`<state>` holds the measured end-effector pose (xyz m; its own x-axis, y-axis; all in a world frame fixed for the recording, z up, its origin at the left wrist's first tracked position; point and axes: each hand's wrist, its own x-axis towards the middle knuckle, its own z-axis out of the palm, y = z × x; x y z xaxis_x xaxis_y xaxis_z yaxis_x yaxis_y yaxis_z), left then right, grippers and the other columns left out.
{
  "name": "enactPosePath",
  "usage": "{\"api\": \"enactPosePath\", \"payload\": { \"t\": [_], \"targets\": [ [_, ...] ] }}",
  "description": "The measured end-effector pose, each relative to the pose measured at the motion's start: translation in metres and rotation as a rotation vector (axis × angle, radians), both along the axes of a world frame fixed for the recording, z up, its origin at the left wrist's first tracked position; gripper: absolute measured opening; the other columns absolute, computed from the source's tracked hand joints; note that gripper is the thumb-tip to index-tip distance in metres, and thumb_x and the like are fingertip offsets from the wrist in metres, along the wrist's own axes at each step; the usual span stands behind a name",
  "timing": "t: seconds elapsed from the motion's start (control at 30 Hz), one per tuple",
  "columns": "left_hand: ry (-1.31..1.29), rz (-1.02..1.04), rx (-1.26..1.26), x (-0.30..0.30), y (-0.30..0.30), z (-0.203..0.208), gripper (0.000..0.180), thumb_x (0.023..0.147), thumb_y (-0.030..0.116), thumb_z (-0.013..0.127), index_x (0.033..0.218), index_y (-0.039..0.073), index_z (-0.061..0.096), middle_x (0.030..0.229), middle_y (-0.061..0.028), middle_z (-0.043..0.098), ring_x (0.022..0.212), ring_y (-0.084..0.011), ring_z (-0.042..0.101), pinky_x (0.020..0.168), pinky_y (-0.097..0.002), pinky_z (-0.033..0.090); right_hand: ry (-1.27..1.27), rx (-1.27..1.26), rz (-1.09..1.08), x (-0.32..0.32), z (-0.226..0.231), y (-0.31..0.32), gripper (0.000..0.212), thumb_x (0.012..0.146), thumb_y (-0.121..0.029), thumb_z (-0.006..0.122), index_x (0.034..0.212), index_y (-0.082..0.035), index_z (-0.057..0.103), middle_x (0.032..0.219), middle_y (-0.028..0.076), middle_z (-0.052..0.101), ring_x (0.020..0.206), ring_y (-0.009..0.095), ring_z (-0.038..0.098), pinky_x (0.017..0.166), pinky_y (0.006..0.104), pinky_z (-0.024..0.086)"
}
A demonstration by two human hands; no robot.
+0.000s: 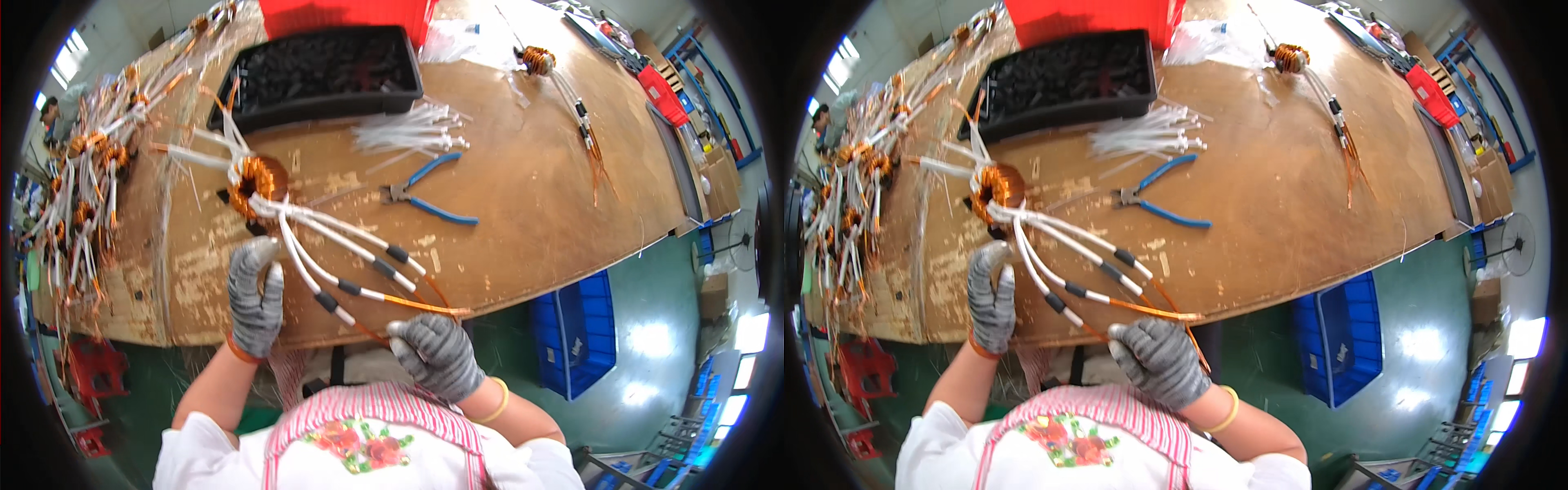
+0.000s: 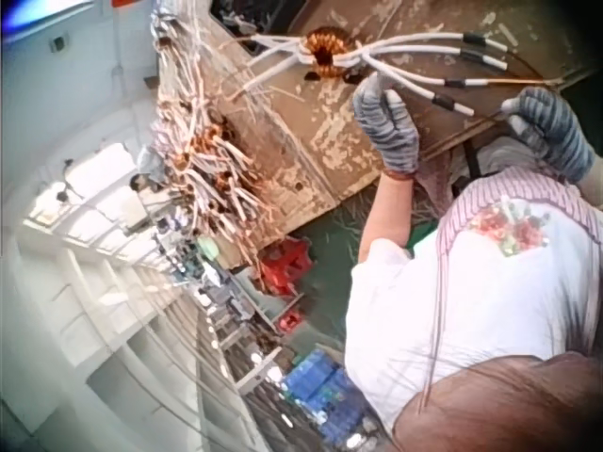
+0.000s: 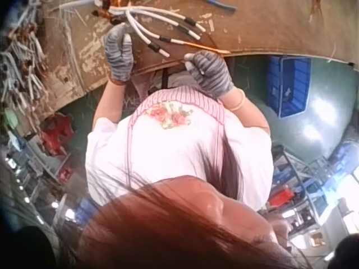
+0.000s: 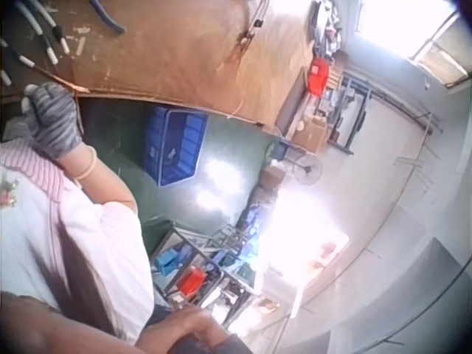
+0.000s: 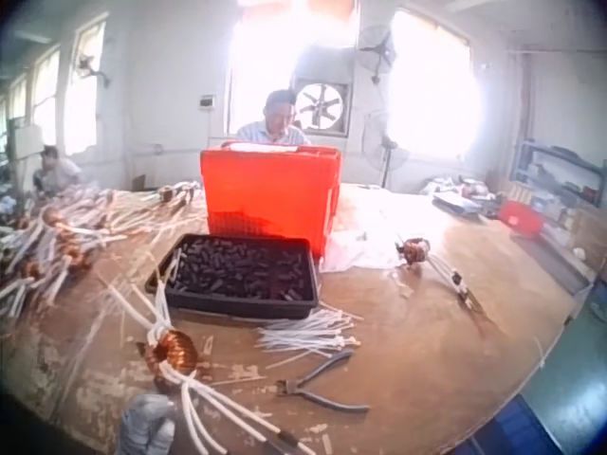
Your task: Securing cables on a toroidal inductor using white plastic cable ties.
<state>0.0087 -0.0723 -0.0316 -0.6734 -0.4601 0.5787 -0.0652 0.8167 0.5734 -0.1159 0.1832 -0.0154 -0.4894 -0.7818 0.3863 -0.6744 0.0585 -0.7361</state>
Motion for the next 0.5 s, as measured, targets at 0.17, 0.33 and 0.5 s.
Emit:
{"api": "enactPosePath", "payload": {
  "t": [0.17,0.33,0.5],
  "targets": [
    [0.060,0.053,0.349,0.005,-0.007,-0.020,0.028,0.093,-0.001,0.050,0.121,0.001,0.054,0.112,-0.0107,0.059,0.105,-0.0197,0.057,0.096,-0.0319,0.045,0.042,-0.016,0.003,-0.005,0.002,0.001,0.018,0.076,-0.004,0.069,0.094,-0.005,0.067,0.072,0.009,0.060,0.067,0.027,0.059,0.062,0.0351,0.049],
    [0.102,0.068,0.426,0.003,-0.008,-0.018,0.029,0.097,0.002,0.047,0.125,0.001,0.053,0.115,-0.0092,0.058,0.105,-0.0167,0.056,0.096,-0.0299,0.044,-0.035,0.016,-0.050,-0.007,0.004,0.009,0.018,0.077,-0.003,0.068,0.095,-0.004,0.068,0.073,0.010,0.061,0.066,0.027,0.059,0.061,0.0354,0.049],
    [0.080,0.077,0.334,0.003,-0.012,-0.017,0.029,0.097,0.004,0.047,0.125,0.002,0.053,0.115,-0.0089,0.058,0.106,-0.0167,0.055,0.094,-0.0297,0.043,-0.107,-0.066,-0.144,-0.017,0.002,0.016,0.023,0.081,-0.004,0.066,0.104,-0.004,0.065,0.076,0.009,0.062,0.069,0.022,0.062,0.063,0.0317,0.050]
  ]
}}
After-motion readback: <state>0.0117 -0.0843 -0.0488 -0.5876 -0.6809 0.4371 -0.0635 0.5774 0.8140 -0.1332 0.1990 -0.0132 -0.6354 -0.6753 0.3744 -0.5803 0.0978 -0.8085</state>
